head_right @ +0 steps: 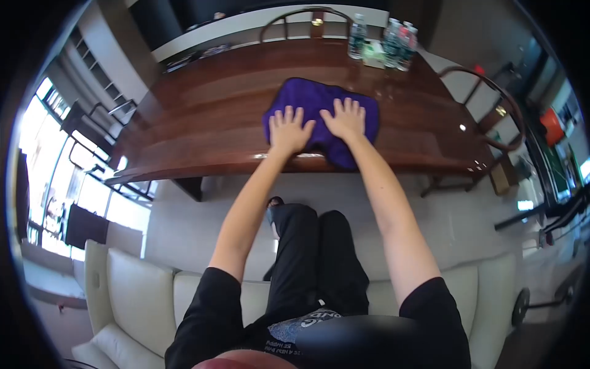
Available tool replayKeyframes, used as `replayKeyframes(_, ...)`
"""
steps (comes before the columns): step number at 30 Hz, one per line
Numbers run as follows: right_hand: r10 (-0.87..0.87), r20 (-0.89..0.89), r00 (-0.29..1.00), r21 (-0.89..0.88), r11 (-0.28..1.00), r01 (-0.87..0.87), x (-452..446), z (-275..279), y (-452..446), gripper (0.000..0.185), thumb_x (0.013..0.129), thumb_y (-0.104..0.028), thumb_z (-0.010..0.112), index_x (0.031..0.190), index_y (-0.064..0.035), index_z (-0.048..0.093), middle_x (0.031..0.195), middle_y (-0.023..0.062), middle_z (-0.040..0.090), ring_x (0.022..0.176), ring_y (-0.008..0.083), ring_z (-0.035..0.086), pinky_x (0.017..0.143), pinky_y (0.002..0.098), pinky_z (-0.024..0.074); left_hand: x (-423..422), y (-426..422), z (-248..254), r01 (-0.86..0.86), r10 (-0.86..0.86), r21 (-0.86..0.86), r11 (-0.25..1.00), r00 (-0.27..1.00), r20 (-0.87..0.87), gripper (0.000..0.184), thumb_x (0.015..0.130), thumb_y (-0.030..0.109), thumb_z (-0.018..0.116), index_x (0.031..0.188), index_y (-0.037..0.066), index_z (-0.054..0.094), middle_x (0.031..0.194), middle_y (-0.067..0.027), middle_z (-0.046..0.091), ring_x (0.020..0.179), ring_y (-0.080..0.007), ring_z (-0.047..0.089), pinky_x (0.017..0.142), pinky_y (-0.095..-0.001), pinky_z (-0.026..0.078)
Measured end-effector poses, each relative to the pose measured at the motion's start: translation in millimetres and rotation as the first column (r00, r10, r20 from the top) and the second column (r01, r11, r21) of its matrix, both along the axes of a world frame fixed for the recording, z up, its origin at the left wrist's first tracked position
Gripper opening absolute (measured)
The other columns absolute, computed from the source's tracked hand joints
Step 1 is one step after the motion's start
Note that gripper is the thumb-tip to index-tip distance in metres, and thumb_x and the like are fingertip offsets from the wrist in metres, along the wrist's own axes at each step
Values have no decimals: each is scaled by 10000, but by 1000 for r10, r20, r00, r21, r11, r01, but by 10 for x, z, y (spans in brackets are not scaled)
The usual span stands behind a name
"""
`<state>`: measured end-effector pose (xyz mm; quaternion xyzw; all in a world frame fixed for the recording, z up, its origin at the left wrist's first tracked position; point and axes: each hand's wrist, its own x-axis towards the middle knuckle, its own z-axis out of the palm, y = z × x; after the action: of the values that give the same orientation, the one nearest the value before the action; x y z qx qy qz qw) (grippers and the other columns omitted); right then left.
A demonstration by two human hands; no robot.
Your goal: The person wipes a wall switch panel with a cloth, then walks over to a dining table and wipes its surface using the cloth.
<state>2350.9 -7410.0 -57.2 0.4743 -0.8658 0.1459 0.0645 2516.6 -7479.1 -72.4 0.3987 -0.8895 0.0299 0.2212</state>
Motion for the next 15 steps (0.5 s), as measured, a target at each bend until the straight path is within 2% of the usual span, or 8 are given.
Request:
replayKeyframes(2,3,-18,1000,-23,1000,-3,153,-44,202,794,933,-654,336,1494,-91,344,1558,219,272,1448,397,228,1167,532,143,215,112,-19,43,-46,-67,997,998,-44,688,947,606,387,1440,132,461,1493,-190,408,1377,-426,354,1145,-537,202)
replayKeyframes(6,73,-99,992,-79,994,-81,384,-94,682,777,947,-630,337,1476,-61,367,1523,253,315,1425,421,263,1168,525,156,467,548,-104,45,-87,-169,985,964,-252,596,934,509,506,1373,107,539,1399,-213,506,1326,-427,418,1126,-514,257)
replayKeyframes(9,156,-259,953,-174,963,-205,514,-223,991,693,969,-556,382,1432,-43,435,1456,267,410,1370,443,345,1142,539,209,646,964,-175,-10,-54,-209,978,952,-302,586,929,479,538,1383,108,525,1401,-221,496,1319,-427,420,1120,-517,268)
replayKeyframes(12,219,-288,932,-203,937,-283,520,-210,1092,674,969,-540,401,1415,-37,457,1438,272,430,1352,444,369,1127,545,234,809,1089,-165,54,-116,-208,977,948,-295,610,910,466,579,1405,120,497,1429,-206,467,1325,-433,405,1122,-522,260)
replayKeyframes(15,207,-294,933,-197,942,-271,528,-202,1011,683,960,-550,416,1414,-41,463,1442,277,421,1351,456,363,1113,576,235,865,1019,-134,116,-158,-169,979,952,-261,621,907,471,583,1416,128,488,1453,-203,441,1350,-438,371,1132,-523,246)
